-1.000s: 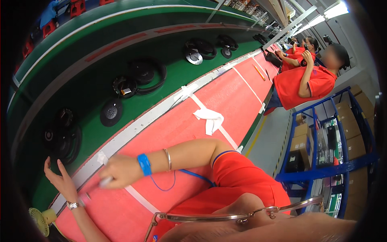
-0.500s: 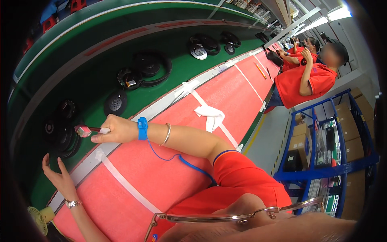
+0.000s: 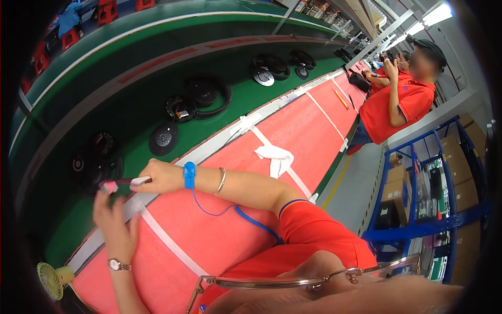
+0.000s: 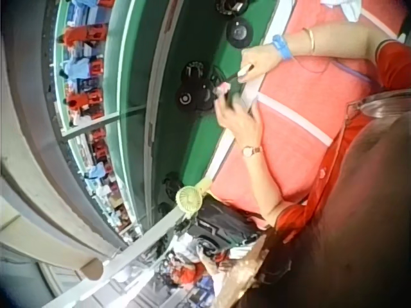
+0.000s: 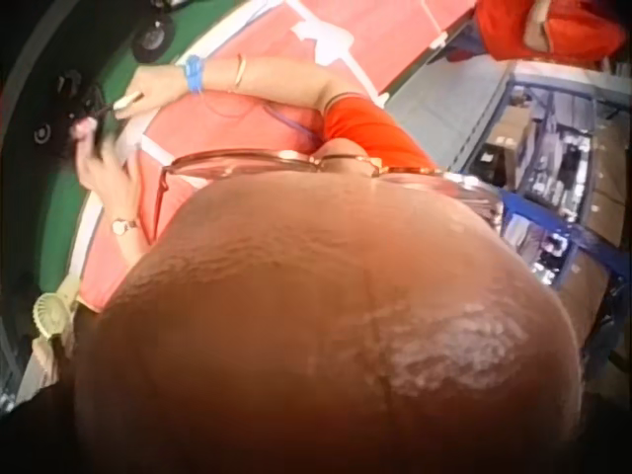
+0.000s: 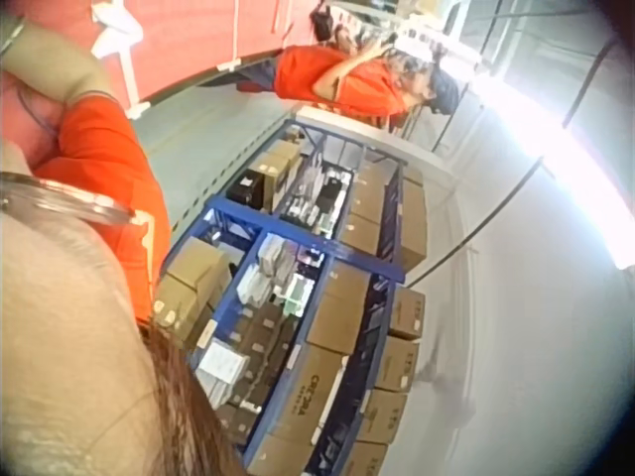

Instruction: Assembling various components of headphones into their housings on a production line.

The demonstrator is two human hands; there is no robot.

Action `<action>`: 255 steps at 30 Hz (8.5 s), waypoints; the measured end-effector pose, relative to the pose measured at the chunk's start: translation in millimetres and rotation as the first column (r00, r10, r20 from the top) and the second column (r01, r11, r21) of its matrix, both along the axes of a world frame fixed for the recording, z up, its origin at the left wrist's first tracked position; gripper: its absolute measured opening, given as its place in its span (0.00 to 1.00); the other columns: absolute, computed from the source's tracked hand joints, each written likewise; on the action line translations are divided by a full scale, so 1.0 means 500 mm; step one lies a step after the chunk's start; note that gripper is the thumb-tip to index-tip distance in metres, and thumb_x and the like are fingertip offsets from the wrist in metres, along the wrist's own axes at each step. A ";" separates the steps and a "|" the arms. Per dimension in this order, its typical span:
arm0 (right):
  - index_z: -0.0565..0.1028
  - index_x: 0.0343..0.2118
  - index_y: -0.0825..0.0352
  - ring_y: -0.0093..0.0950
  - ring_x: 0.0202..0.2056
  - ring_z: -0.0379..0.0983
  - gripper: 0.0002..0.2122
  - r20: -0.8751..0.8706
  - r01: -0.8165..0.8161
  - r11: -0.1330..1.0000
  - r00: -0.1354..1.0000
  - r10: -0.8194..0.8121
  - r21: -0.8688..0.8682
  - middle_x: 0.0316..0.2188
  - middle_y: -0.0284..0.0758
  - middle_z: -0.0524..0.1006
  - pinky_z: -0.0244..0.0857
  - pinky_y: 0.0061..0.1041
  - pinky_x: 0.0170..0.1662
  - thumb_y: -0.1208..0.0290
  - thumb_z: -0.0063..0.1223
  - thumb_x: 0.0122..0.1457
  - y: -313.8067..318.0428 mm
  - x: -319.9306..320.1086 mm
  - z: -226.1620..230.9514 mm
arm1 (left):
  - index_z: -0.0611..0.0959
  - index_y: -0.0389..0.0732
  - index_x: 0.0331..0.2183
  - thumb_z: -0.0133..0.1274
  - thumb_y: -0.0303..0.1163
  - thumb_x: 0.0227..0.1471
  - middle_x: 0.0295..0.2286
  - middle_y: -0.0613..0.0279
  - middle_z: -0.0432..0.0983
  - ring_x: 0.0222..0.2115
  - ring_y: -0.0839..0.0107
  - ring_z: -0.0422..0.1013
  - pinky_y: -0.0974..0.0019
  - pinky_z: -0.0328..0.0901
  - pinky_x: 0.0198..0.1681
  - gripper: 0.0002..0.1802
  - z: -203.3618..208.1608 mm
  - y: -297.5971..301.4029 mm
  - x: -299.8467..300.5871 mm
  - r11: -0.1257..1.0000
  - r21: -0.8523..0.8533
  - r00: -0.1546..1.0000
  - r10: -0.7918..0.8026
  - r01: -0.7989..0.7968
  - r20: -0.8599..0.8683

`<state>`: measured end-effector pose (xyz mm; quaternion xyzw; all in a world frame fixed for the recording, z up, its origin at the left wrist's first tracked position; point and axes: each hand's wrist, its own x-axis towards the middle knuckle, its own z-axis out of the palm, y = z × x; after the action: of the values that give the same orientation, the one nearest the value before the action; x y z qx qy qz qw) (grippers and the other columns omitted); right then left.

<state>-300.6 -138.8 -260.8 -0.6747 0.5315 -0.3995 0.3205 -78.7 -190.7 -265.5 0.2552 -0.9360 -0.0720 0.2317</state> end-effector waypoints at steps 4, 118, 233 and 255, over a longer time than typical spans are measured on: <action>0.73 0.17 0.72 0.27 0.11 0.59 0.15 0.165 0.075 0.974 0.985 -0.040 -0.214 0.09 0.38 0.65 0.51 0.26 0.17 0.67 0.53 0.57 0.021 0.016 0.085 | 0.77 0.37 0.40 0.55 0.30 0.45 0.55 0.51 0.57 0.57 0.49 0.50 0.49 0.48 0.57 0.17 0.015 0.014 -0.004 0.998 0.036 0.995 -0.054 0.051 0.080; 0.70 0.41 0.68 0.15 0.16 0.59 0.16 0.498 -0.024 0.944 0.853 -0.153 0.330 0.23 0.34 0.74 0.44 0.12 0.15 0.57 0.45 0.62 0.024 0.081 0.060 | 0.74 0.39 0.41 0.58 0.18 0.38 0.36 0.54 0.69 0.37 0.55 0.69 0.61 0.67 0.39 0.24 0.074 -0.110 0.099 0.933 0.123 0.793 0.352 -0.337 -0.497; 0.73 0.50 0.59 0.32 0.23 0.69 0.25 -0.656 0.024 0.999 0.755 -0.004 0.022 0.27 0.35 0.67 0.66 0.29 0.24 0.84 0.51 0.46 0.374 0.107 0.100 | 0.70 0.34 0.27 0.48 0.28 0.44 0.28 0.49 0.69 0.47 0.41 0.65 0.54 0.63 0.52 0.07 0.053 0.329 0.034 0.860 0.184 0.859 -0.499 0.476 0.115; 0.66 0.49 0.67 0.22 0.31 0.63 0.18 -0.248 0.382 0.907 0.909 -0.334 0.180 0.36 0.33 0.69 0.61 0.21 0.33 0.75 0.55 0.55 0.241 -0.027 0.046 | 0.71 0.32 0.27 0.49 0.27 0.41 0.27 0.47 0.70 0.49 0.38 0.63 0.49 0.60 0.54 0.09 0.047 0.334 0.036 0.856 0.177 0.853 -0.508 0.485 0.119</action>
<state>-313.9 -18.2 -237.7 -0.5630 0.7194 -0.3150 0.2573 -60.6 -23.8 -241.7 0.0250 -0.9782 -0.1741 0.1100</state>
